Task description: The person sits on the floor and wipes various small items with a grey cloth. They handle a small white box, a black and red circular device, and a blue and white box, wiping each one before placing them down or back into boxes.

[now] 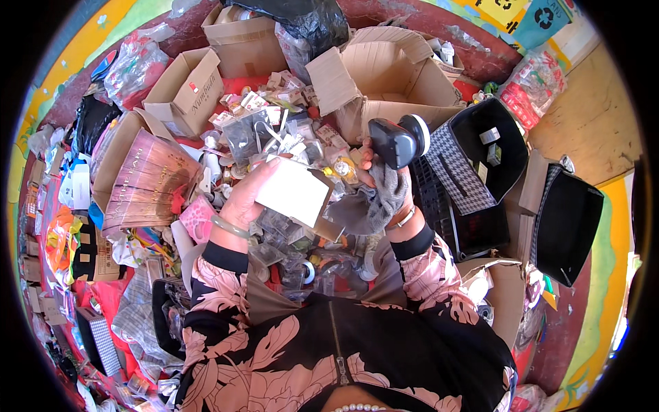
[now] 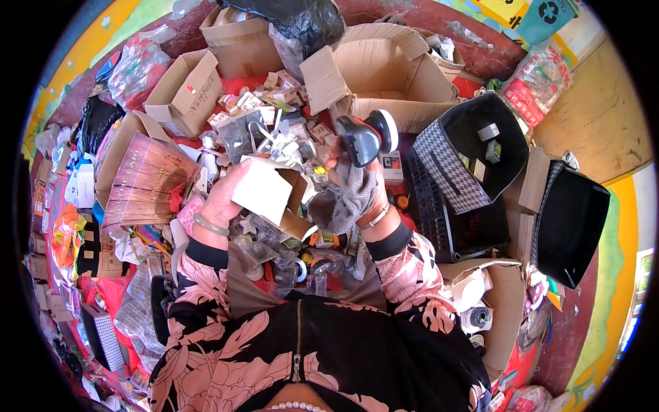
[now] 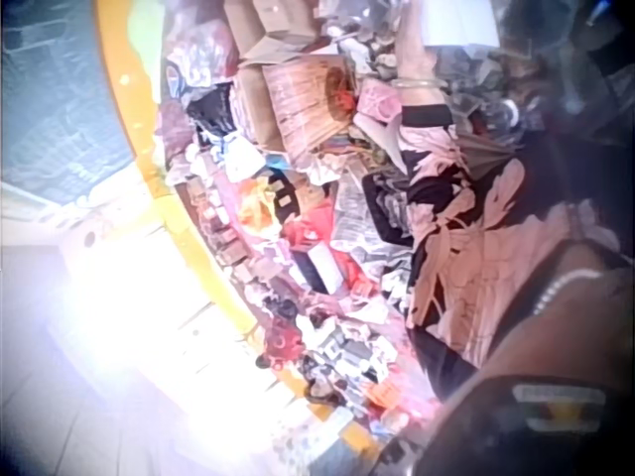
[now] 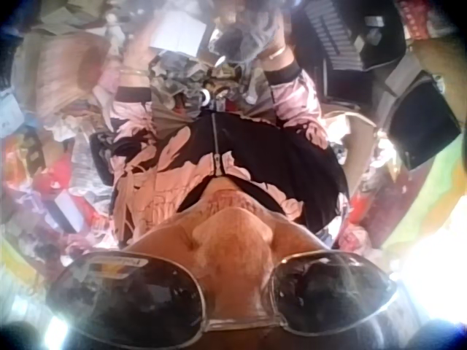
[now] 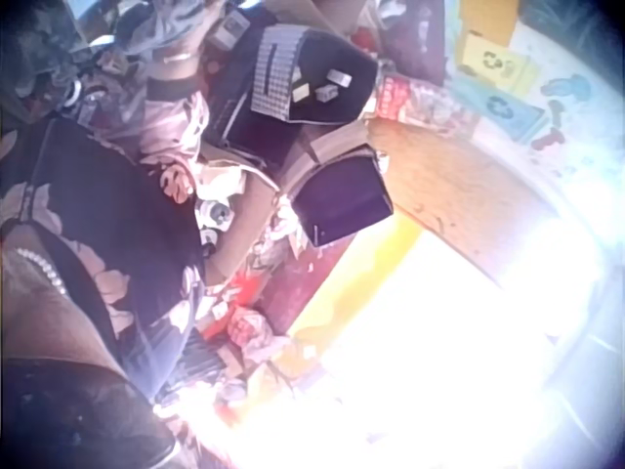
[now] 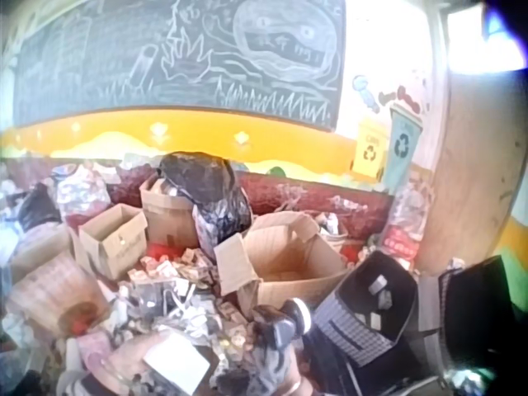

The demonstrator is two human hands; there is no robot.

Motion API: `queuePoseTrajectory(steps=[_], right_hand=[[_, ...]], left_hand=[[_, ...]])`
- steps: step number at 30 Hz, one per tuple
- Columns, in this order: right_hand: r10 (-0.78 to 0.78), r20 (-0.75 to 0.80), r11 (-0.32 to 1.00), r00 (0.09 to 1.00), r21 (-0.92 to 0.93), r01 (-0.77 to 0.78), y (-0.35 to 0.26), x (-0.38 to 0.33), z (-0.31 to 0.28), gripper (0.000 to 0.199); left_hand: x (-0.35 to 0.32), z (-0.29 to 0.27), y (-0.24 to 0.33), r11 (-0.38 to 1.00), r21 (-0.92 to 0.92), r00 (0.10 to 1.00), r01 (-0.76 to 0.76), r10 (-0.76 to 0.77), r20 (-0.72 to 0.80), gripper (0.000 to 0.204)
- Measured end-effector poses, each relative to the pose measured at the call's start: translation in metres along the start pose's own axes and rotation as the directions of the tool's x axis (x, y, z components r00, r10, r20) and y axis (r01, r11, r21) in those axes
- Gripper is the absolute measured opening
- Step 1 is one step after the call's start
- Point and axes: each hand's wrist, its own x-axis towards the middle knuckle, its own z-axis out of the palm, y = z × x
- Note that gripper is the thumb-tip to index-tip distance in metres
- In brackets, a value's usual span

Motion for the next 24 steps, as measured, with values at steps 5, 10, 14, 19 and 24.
queuePoseTrajectory(steps=[5, 10, 14, 19, 24], right_hand=[[0.035, 0.094, 0.999, 0.995, -0.012, -0.034, -0.004, -0.003, 0.014, 0.042], [0.039, 0.082, 0.999, 0.996, 0.035, -0.042, -0.004, -0.002, 0.013, 0.045], [0.025, 0.085, 0.999, 0.996, 0.038, -0.028, -0.006, -0.003, 0.01, 0.047], [-0.006, -0.106, 0.989, 0.994, 0.144, 0.021, -0.003, -0.005, -0.004, 0.04], [-0.041, -0.171, 0.997, 0.984, 0.056, 0.051, -0.002, -0.012, 0.004, 0.047]], left_hand=[[-0.003, 0.001, 0.001, 1.0, 0.013, 1.0, -0.007, 0.006, 0.026, 0.044], [-0.003, 0.001, 0.001, 0.999, 0.037, 1.0, 0.002, -0.003, 0.01, 0.045], [-0.006, 0.005, 0.002, 0.997, 0.072, 1.0, 0.0, 0.001, -0.013, 0.046], [-0.003, 0.005, 0.001, 0.982, 0.187, 1.0, 0.008, -0.006, -0.016, 0.046], [-0.002, 0.003, -0.001, 0.964, 0.266, 1.0, 0.018, -0.011, -0.028, 0.047]])
